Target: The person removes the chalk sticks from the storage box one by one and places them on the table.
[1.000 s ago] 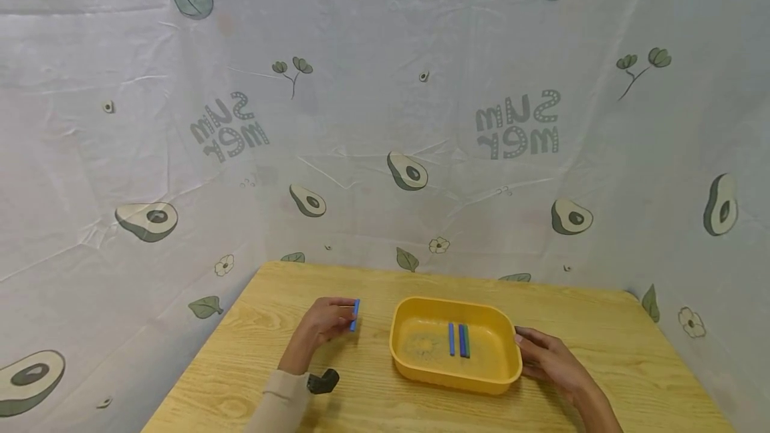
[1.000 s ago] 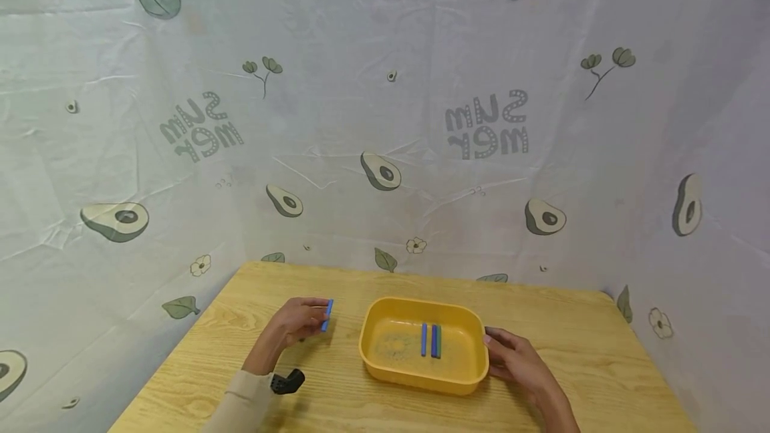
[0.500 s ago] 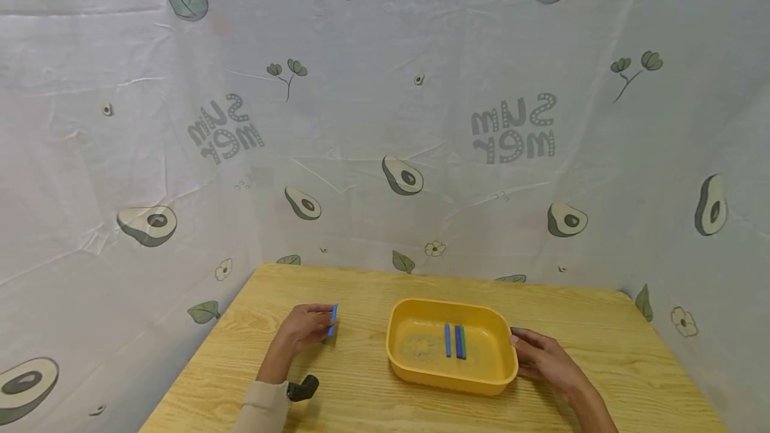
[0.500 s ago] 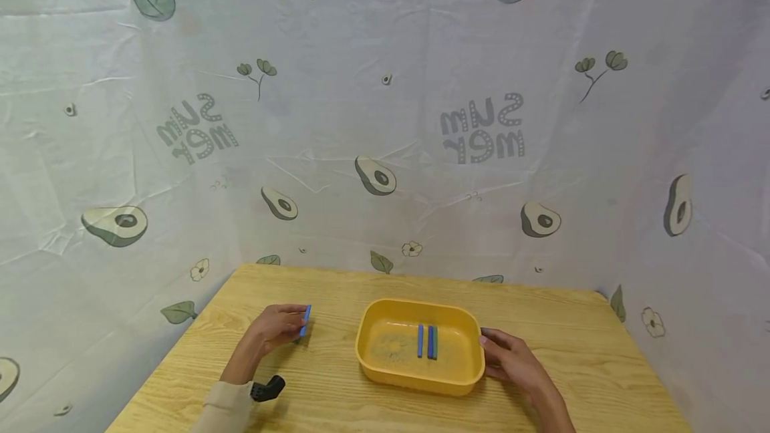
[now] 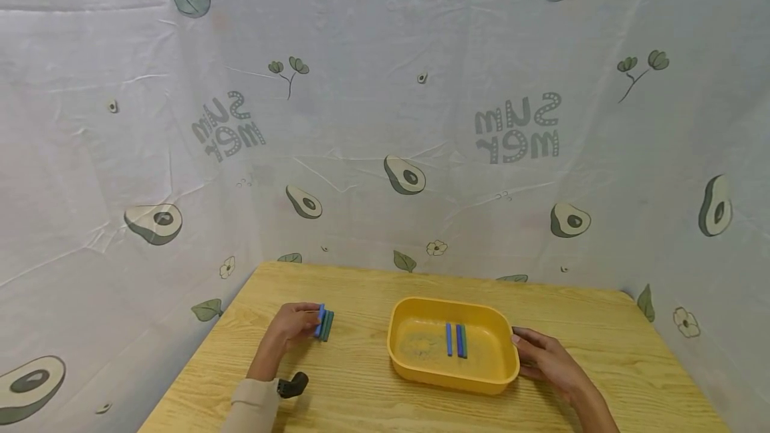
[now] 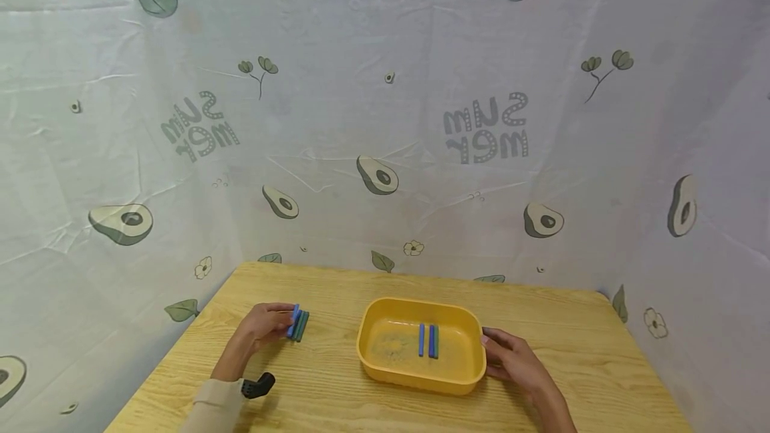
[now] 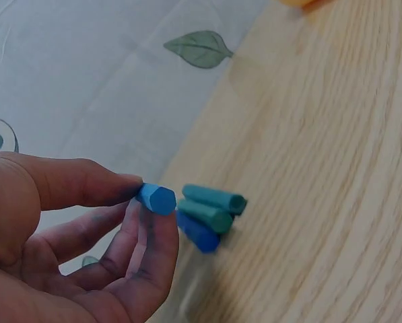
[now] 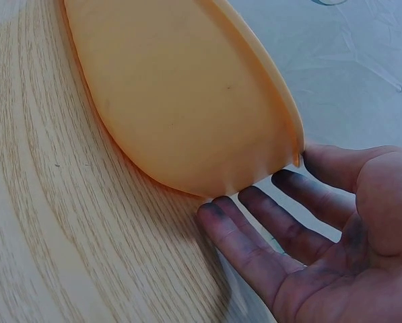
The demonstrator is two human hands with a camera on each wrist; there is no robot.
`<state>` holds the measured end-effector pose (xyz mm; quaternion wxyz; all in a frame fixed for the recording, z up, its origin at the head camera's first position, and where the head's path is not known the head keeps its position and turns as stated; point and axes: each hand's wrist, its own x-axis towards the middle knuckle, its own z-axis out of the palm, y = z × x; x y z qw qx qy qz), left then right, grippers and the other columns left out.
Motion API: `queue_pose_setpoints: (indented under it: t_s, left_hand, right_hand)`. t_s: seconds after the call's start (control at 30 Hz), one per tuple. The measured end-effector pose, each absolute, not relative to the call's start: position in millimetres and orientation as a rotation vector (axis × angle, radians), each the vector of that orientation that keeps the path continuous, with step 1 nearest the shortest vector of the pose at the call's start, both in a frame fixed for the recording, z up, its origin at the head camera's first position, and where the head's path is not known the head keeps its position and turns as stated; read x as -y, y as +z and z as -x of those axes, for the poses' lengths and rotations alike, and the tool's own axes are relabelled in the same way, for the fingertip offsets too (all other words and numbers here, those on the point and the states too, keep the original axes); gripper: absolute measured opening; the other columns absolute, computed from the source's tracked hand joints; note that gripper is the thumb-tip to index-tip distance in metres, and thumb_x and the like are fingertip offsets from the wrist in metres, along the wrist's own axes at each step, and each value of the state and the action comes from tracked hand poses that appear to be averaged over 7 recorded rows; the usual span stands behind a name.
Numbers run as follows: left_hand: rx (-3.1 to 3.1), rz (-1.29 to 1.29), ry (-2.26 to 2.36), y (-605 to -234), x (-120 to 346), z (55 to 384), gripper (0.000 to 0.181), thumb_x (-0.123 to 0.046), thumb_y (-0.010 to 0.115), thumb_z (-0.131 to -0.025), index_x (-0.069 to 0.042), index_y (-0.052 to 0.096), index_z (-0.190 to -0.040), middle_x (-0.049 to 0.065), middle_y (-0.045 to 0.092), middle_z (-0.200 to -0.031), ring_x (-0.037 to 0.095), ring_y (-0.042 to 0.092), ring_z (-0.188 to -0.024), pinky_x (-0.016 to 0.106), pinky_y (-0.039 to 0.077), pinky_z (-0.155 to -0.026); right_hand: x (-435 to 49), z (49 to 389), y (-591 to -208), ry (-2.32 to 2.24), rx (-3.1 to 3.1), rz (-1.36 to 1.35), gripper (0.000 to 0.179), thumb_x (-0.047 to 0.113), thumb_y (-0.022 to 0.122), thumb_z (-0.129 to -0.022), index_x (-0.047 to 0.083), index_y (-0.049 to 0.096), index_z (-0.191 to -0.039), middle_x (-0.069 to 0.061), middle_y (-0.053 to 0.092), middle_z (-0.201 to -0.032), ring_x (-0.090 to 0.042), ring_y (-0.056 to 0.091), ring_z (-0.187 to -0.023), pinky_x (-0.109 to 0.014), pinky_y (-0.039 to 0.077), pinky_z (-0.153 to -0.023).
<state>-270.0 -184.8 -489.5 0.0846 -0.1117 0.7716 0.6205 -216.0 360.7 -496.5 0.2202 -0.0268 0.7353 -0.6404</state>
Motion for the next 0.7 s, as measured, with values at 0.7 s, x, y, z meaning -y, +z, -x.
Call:
queue_pose_setpoints:
  t_s: [0.7]
  left_hand:
    - [-2.535,0.387,1.724,-504,186,280,0.030,0.004,0.067,-0.095,0.014,0.071,-0.123,0.024,0.075,-0.106,0.017,0.072,-0.081,0.030,0.064,-0.069]
  right_hand:
    - [-361,216,-499,-1.756,-2.063,0.073,0.078,0.037,0.049,-0.116,-0.015,0.018,-0.165,-0.028,0.062,-0.147,-0.028,0.075,-0.120,-0.041,0.064,-0.097]
